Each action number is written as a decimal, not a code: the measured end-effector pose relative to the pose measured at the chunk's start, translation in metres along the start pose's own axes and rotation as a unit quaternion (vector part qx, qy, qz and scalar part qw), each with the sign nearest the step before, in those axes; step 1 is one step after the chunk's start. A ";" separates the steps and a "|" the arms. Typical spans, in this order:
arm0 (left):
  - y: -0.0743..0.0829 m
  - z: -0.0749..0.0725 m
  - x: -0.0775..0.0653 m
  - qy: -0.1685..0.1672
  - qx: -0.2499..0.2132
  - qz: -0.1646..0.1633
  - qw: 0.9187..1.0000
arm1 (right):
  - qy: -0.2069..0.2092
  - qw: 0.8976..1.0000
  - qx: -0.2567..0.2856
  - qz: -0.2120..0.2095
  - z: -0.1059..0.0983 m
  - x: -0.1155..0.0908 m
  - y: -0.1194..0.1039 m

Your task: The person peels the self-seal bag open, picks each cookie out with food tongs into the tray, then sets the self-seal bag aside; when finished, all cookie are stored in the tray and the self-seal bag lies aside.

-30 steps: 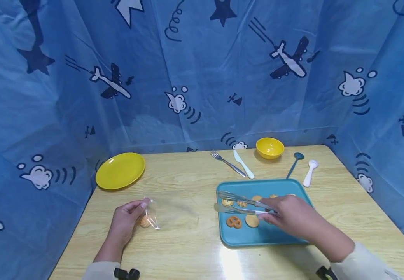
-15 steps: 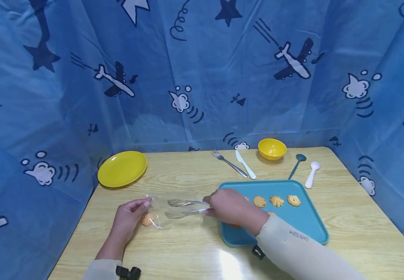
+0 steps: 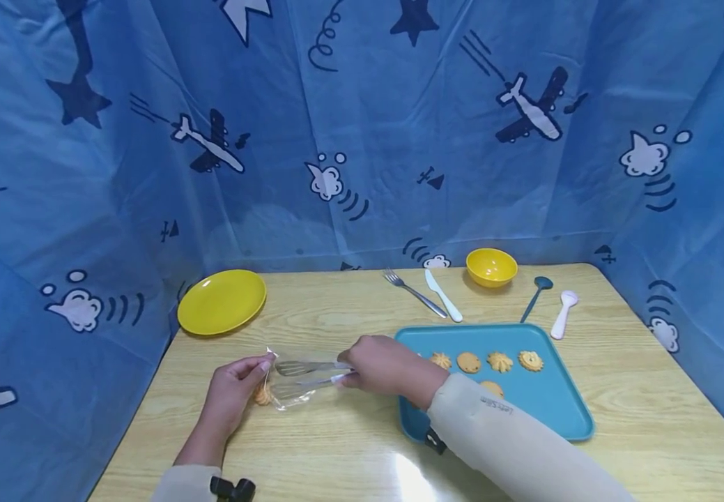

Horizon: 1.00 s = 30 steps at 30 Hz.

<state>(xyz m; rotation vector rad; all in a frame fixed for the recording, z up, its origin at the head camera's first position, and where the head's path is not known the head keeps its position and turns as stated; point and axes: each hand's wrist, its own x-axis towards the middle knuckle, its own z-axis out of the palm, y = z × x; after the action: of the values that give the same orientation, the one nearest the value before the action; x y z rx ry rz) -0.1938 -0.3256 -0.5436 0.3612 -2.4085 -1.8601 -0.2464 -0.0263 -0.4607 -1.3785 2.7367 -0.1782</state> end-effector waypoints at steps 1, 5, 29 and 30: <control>0.000 0.000 0.000 -0.001 0.002 0.001 1.000 | 0.001 1.000 -0.004 -0.001 0.001 0.001 0.000; 0.001 0.001 0.001 -0.001 0.006 -0.002 1.000 | 0.002 1.000 -0.017 0.007 0.002 0.004 0.000; 0.002 0.001 -0.001 -0.002 -0.004 -0.010 1.000 | -0.012 1.000 -0.025 -0.011 0.011 0.023 -0.014; 0.002 0.001 -0.001 -0.002 -0.003 -0.009 1.000 | -0.012 1.000 -0.025 -0.010 0.011 0.021 -0.014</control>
<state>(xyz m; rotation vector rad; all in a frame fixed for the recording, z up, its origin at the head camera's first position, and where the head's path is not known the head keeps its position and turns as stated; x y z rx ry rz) -0.1934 -0.3240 -0.5423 0.3805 -2.4104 -1.8771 -0.2468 -0.0524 -0.4699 -1.4104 2.7273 -0.0955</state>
